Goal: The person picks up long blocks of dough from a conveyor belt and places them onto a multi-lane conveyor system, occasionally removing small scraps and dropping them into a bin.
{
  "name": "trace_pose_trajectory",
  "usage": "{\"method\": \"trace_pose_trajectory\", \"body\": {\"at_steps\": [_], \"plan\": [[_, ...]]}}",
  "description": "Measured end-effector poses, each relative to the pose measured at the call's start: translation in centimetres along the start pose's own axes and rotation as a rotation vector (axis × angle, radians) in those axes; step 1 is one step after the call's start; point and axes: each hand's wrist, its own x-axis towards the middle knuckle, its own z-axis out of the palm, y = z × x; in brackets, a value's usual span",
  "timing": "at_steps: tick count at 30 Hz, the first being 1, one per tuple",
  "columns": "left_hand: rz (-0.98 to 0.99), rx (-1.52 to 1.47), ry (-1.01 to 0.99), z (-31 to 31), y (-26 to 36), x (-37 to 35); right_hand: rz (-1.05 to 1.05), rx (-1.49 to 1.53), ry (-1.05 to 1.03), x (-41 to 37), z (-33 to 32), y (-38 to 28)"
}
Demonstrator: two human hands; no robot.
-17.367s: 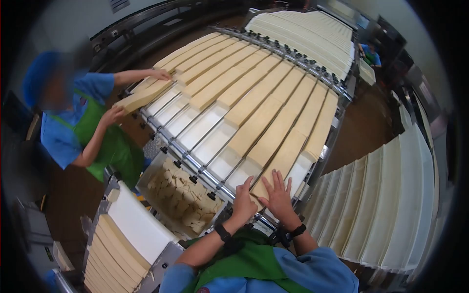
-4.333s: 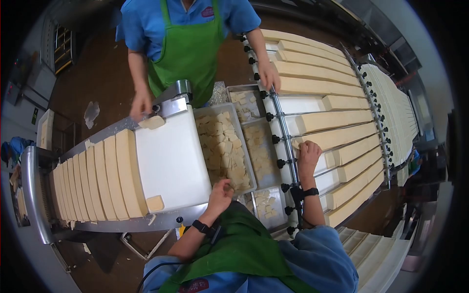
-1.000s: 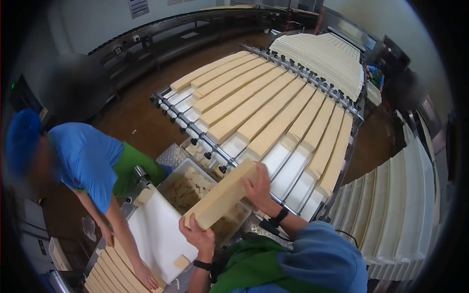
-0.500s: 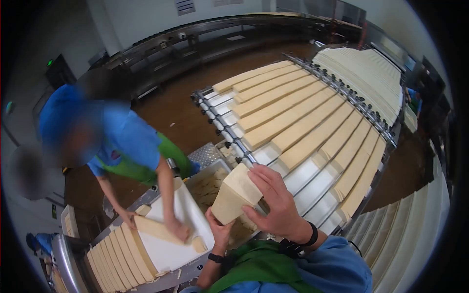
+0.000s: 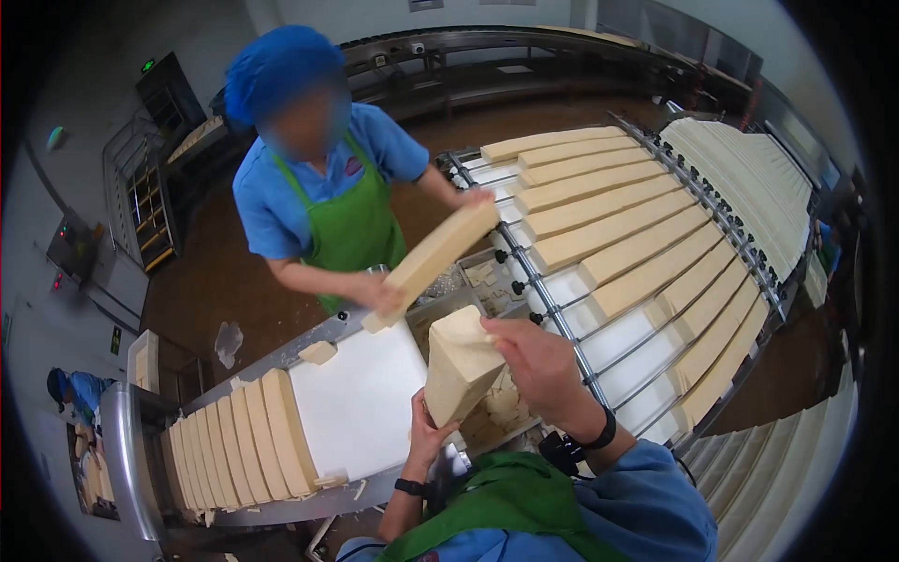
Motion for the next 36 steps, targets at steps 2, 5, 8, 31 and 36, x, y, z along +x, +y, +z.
{"method": "trace_pose_trajectory", "body": {"at_steps": [2,5,8,31,36], "plan": [[-0.031,-0.015,-0.014,-0.6,0.8,-0.4,0.374,0.303,0.083,-0.5,1.5,0.4],[-0.080,-0.088,-0.042,-1.7,1.2,-1.0,0.669,0.856,0.233,0.3,2.6,0.3],[-0.077,-0.117,-0.072,-3.1,0.6,-1.2,0.669,0.883,0.271,-0.2,4.2,3.0],[-0.133,-0.108,-0.233,-2.0,0.3,-1.1,0.141,0.312,-0.248,-0.3,1.8,-4.1],[-0.328,-0.051,-0.232,-3.8,-2.0,-1.6,0.694,0.861,0.009,-0.8,3.1,-2.0]]}}
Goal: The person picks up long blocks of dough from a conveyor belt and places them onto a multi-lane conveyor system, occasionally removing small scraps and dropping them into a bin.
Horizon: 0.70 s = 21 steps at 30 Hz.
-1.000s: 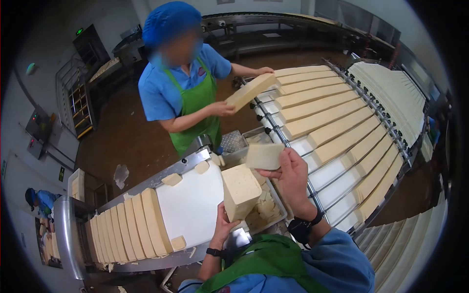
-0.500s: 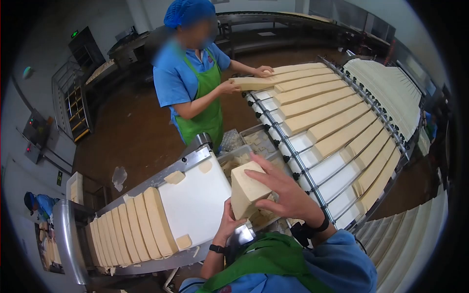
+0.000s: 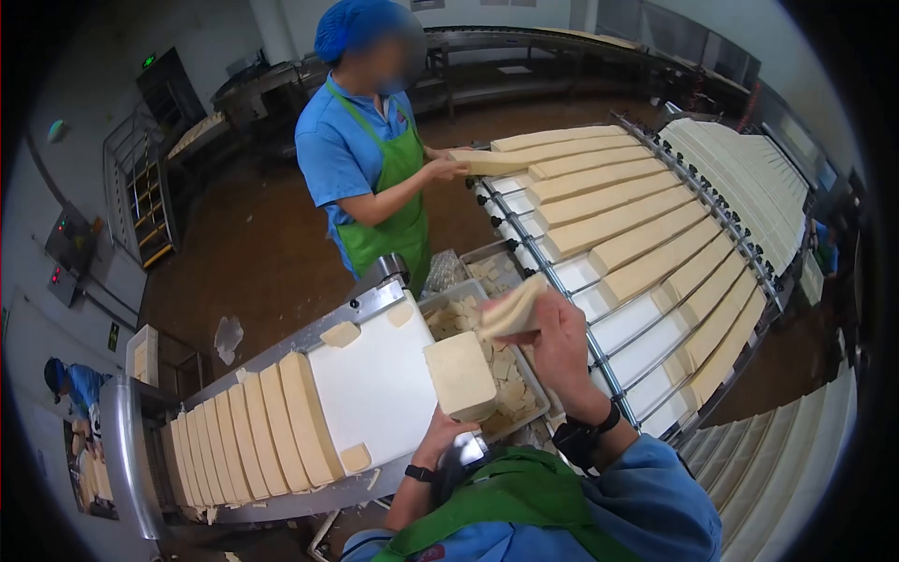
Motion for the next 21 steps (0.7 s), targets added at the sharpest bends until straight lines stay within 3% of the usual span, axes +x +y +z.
{"method": "trace_pose_trajectory", "body": {"at_steps": [2,5,8,11,14,17,21], "plan": [[-0.133,0.088,-0.006,0.2,1.4,-0.9,-0.072,-0.282,0.083,1.4,-1.7,1.9],[-0.037,0.097,0.053,-0.4,0.1,-0.7,-0.513,-1.023,0.245,0.6,-0.6,0.8],[-0.017,0.089,0.074,0.0,2.0,-1.1,-0.609,-0.880,0.027,-2.1,0.2,-2.8],[0.118,0.007,0.095,0.8,3.6,-1.0,-0.657,-0.998,-0.195,-4.6,3.2,-5.2],[0.304,0.136,0.174,2.2,5.1,0.2,-0.613,-1.335,-0.120,-5.0,4.3,-1.5],[0.308,0.124,0.164,2.1,3.9,1.7,-0.565,-1.474,0.024,-4.4,1.9,-0.3],[0.375,0.387,0.213,3.9,2.6,4.6,-0.653,-1.314,0.272,-3.9,-3.5,2.0]]}}
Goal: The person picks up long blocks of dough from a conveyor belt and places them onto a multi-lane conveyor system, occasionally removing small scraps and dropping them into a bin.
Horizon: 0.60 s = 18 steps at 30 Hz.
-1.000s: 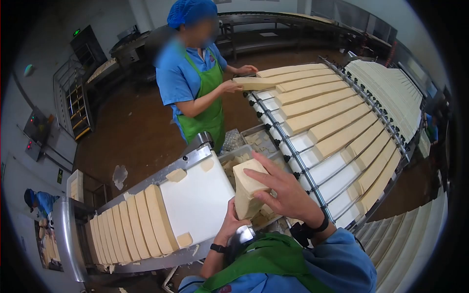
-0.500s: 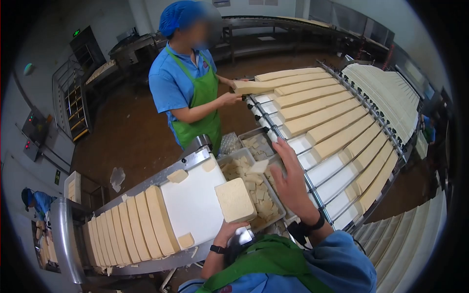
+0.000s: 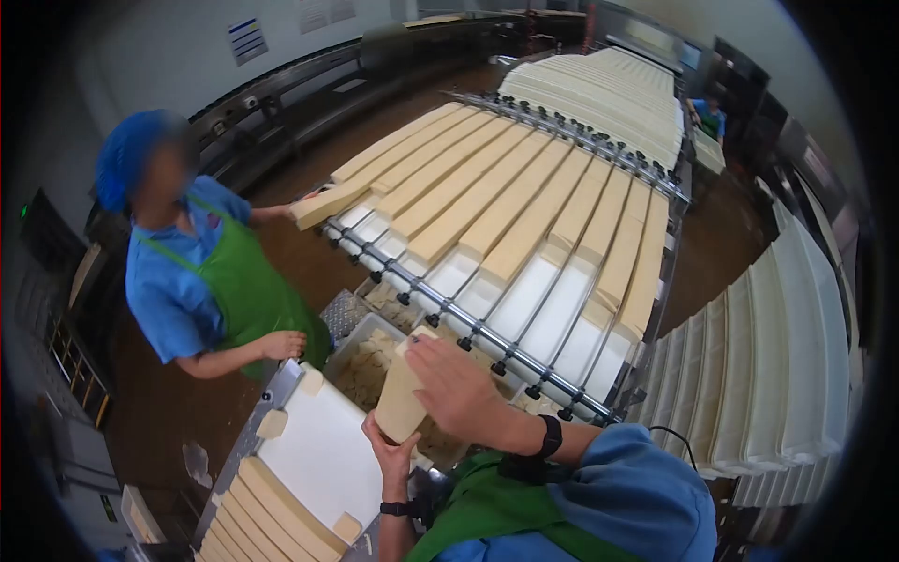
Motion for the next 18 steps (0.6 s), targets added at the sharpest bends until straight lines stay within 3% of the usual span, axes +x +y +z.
{"method": "trace_pose_trajectory", "body": {"at_steps": [4,10,14,18], "plan": [[0.224,0.446,0.031,5.2,1.6,2.5,0.241,0.100,0.342,-3.2,-0.4,8.4],[0.140,0.734,-0.013,15.6,7.9,4.6,0.702,0.370,0.587,-6.8,0.4,23.1],[0.019,0.894,-0.208,20.2,9.7,5.9,0.838,0.316,0.525,-9.5,1.9,31.4],[-0.011,0.994,-0.372,22.2,10.6,7.4,0.812,0.050,0.117,-11.0,2.3,36.0]]}}
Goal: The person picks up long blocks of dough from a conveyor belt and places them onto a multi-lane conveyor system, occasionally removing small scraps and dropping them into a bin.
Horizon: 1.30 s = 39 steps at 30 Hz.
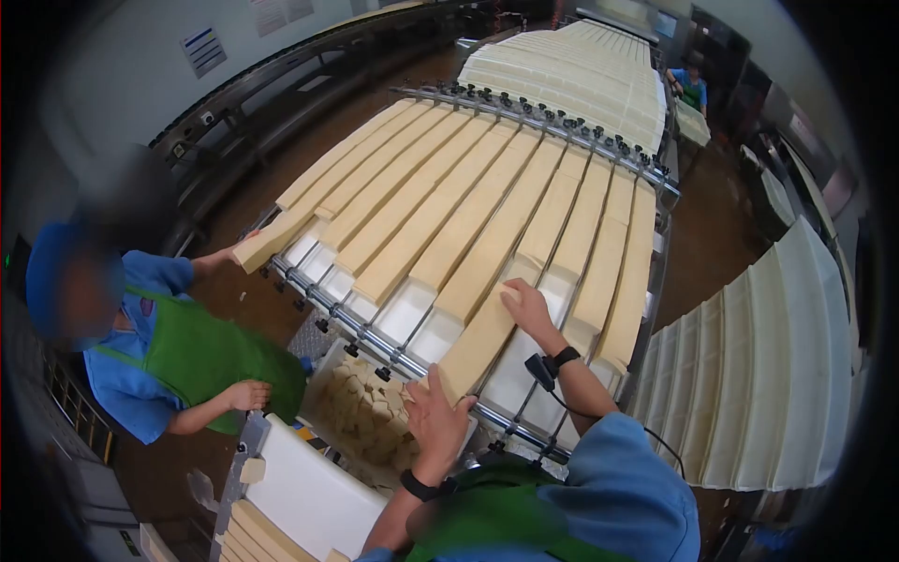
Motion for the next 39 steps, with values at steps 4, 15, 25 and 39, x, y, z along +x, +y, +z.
{"method": "trace_pose_trajectory", "body": {"at_steps": [4,15,25,39], "plan": [[0.031,0.003,-0.110,-1.1,0.4,1.2,0.036,-0.410,-0.348,2.8,-1.3,-1.6],[0.082,-0.035,-0.096,-0.8,-0.2,1.9,-0.094,-0.730,-0.295,7.9,0.8,5.6],[0.133,-0.135,-0.040,4.2,2.1,4.7,-0.047,-1.026,0.012,6.5,-3.2,0.8],[0.042,-0.466,0.158,7.5,-1.7,5.7,-0.257,-0.466,-0.533,-8.5,1.1,-6.3]]}}
